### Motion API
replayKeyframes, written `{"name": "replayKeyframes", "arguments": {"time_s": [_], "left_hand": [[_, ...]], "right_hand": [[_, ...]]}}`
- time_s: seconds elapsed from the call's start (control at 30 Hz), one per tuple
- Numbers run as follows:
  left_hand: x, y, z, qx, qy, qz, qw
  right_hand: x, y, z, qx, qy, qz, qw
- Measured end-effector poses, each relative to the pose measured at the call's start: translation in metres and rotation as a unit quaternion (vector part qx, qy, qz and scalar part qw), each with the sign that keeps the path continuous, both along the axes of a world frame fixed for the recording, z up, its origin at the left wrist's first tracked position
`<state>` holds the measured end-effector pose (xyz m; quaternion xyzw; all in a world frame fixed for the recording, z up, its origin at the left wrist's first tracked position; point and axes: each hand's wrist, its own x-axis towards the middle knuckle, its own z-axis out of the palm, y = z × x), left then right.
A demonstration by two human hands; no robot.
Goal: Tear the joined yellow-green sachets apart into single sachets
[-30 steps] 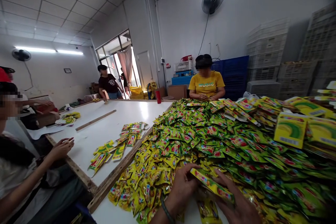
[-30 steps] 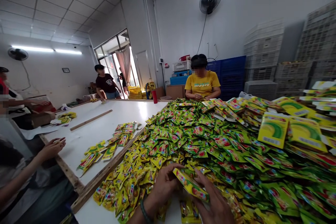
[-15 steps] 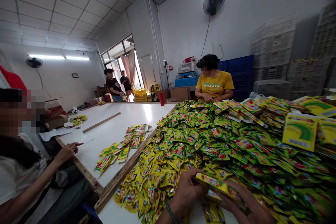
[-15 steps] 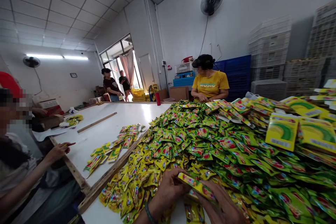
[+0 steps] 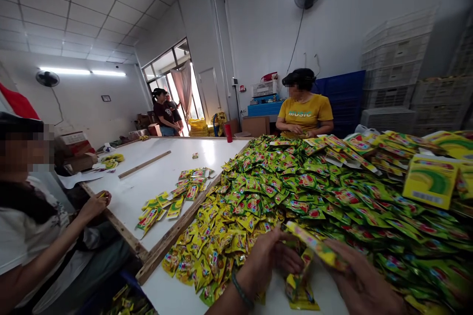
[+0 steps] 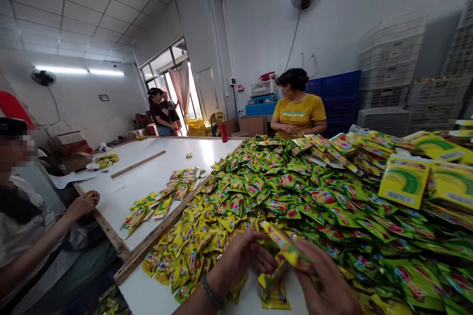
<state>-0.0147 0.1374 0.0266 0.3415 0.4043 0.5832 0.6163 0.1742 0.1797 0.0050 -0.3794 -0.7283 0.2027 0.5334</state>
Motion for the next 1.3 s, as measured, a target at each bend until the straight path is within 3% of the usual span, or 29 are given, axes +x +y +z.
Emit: {"name": "replayKeyframes", "arguments": {"time_s": [0.13, 0.2, 0.3, 0.43, 0.5, 0.6, 0.73, 0.9, 0.97, 1.1, 1.3], "left_hand": [[-0.002, -0.001, 0.004, 0.036, -0.077, 0.011, 0.996], [-0.006, -0.001, 0.005, 0.054, -0.058, 0.043, 0.996], [-0.012, 0.0, 0.009, 0.061, -0.024, 0.117, 0.991], [-0.022, 0.003, 0.014, 0.058, -0.007, 0.197, 0.979], [-0.026, 0.004, 0.016, 0.046, -0.009, 0.209, 0.977], [-0.03, 0.003, 0.015, 0.031, -0.022, 0.215, 0.976], [-0.033, 0.003, 0.011, 0.039, -0.047, 0.215, 0.975], [-0.034, 0.003, 0.01, 0.04, -0.015, 0.197, 0.979], [-0.032, 0.004, 0.011, 0.031, -0.004, 0.198, 0.98], [-0.026, 0.006, 0.013, 0.012, 0.012, 0.198, 0.98], [-0.025, 0.002, 0.015, 0.022, 0.019, 0.195, 0.98]], "right_hand": [[-0.022, -0.016, -0.002, 0.113, -0.129, 0.144, 0.975], [-0.025, -0.02, -0.001, 0.127, -0.16, 0.161, 0.966], [-0.018, -0.015, 0.004, 0.08, -0.12, 0.083, 0.986], [-0.004, -0.001, 0.008, -0.055, -0.026, -0.058, 0.996], [-0.003, 0.001, 0.007, -0.093, -0.026, -0.063, 0.993], [-0.011, -0.006, 0.006, -0.055, -0.092, 0.022, 0.994], [-0.025, -0.025, 0.005, 0.011, -0.223, 0.128, 0.966], [-0.021, -0.032, 0.007, -0.056, -0.318, 0.211, 0.922], [-0.017, -0.027, 0.009, -0.074, -0.312, 0.186, 0.929], [-0.024, -0.01, 0.007, -0.045, -0.241, 0.07, 0.967], [-0.052, -0.003, -0.009, 0.011, -0.33, 0.09, 0.94]]}}
